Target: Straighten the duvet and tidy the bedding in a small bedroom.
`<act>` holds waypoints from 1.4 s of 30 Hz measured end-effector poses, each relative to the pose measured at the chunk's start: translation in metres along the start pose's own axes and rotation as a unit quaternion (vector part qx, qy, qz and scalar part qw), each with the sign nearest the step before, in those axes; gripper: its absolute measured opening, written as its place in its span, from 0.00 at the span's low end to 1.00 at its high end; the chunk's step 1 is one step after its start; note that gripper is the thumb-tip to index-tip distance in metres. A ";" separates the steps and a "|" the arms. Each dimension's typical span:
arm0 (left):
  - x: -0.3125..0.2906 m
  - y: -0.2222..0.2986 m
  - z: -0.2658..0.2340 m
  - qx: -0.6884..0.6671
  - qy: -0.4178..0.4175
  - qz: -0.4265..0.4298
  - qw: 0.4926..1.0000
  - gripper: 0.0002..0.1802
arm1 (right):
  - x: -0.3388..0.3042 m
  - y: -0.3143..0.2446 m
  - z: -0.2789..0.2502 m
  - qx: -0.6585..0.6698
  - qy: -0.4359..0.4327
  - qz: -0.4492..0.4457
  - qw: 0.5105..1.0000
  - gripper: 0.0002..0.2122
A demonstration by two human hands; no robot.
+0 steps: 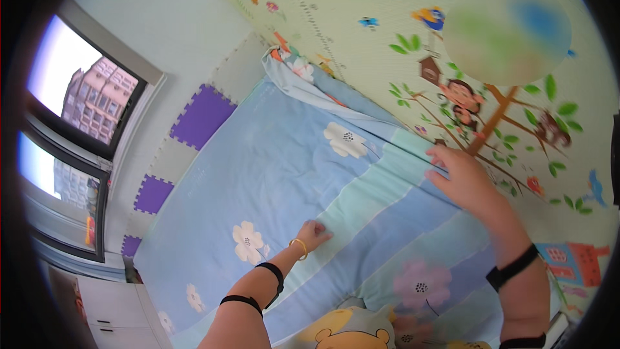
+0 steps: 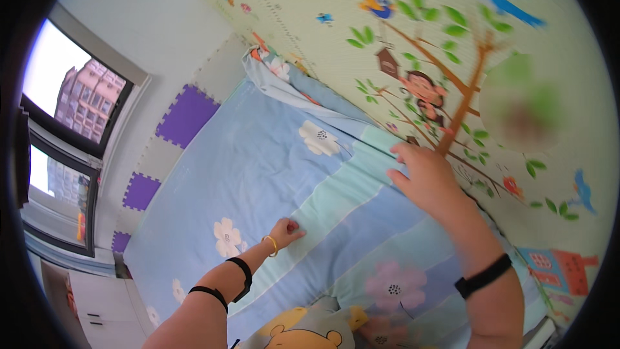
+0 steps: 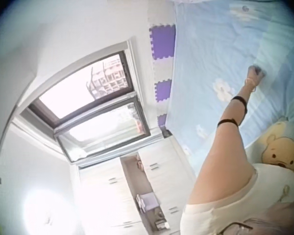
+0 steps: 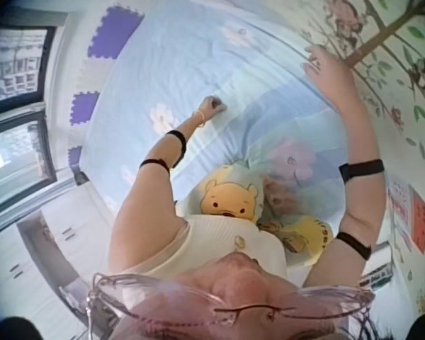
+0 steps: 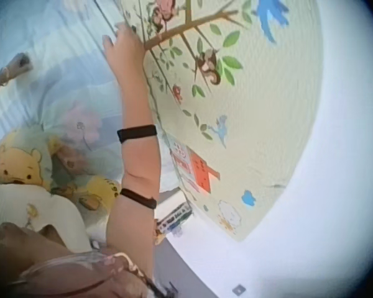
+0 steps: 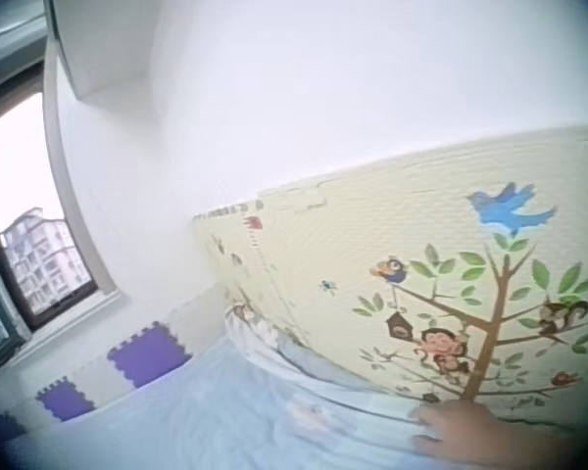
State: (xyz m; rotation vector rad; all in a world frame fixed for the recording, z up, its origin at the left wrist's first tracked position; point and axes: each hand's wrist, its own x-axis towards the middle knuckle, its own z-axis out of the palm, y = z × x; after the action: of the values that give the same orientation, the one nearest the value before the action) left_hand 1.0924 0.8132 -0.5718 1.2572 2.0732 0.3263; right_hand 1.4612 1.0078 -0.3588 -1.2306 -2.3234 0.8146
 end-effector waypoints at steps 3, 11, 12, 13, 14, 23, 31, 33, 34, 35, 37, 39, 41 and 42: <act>0.019 0.010 -0.007 0.061 -0.099 -0.008 0.993 0.25 | 0.066 -0.011 0.047 0.022 -0.012 0.029 0.999 0.16; 0.066 0.067 -0.007 0.089 -0.140 0.084 0.983 0.33 | 0.166 0.008 0.139 -0.171 0.095 -0.044 0.980 0.13; 0.073 0.075 -0.004 0.082 -0.142 0.084 0.983 0.33 | 0.174 0.012 0.144 -0.176 0.090 -0.044 0.979 0.13; 0.080 0.083 0.000 0.116 -0.144 0.046 0.982 0.34 | 0.180 0.019 0.146 -0.207 0.065 0.002 0.976 0.12; 0.085 0.089 0.004 0.150 -0.148 0.005 0.978 0.36 | 0.185 0.024 0.148 -0.236 0.038 0.048 0.970 0.11; 0.101 0.095 0.003 0.179 -0.198 -0.084 0.960 0.45 | 0.173 -0.009 0.097 -0.231 0.170 0.004 0.958 0.10; 0.104 0.103 0.013 0.199 -0.187 -0.102 0.957 0.45 | 0.173 -0.023 0.077 -0.351 0.016 0.035 0.935 0.08; 0.101 0.102 0.015 0.208 -0.189 -0.104 0.954 0.45 | 0.170 -0.023 0.074 -0.370 -0.009 0.001 0.929 0.07; 0.102 0.097 0.013 0.212 -0.187 -0.117 0.952 0.45 | 0.169 -0.022 0.078 -0.409 -0.038 -0.025 0.911 0.08; 0.103 0.098 0.011 0.213 -0.184 -0.128 0.951 0.45 | 0.170 -0.021 0.079 -0.449 -0.067 -0.050 0.890 0.08; 0.099 0.099 0.006 0.212 -0.193 -0.120 0.950 0.45 | 0.172 -0.025 0.087 -0.433 -0.129 0.044 0.891 0.09; 0.101 0.102 0.006 0.212 -0.198 -0.111 0.950 0.45 | 0.176 -0.026 0.091 -0.411 -0.184 0.138 0.882 0.11; 0.105 0.103 0.014 0.208 -0.181 -0.092 0.957 0.45 | 0.178 -0.018 0.094 -0.374 -0.173 0.149 0.899 0.16; 0.102 0.104 0.013 0.210 -0.189 -0.091 0.955 0.45 | 0.178 -0.016 0.094 -0.372 -0.179 0.155 0.897 0.16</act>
State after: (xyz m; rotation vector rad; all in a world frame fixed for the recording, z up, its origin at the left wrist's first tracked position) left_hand 1.1412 0.9508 -0.5690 1.2324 1.9533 -0.4321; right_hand 1.3009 1.1201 -0.4081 -1.9366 -2.9184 0.2167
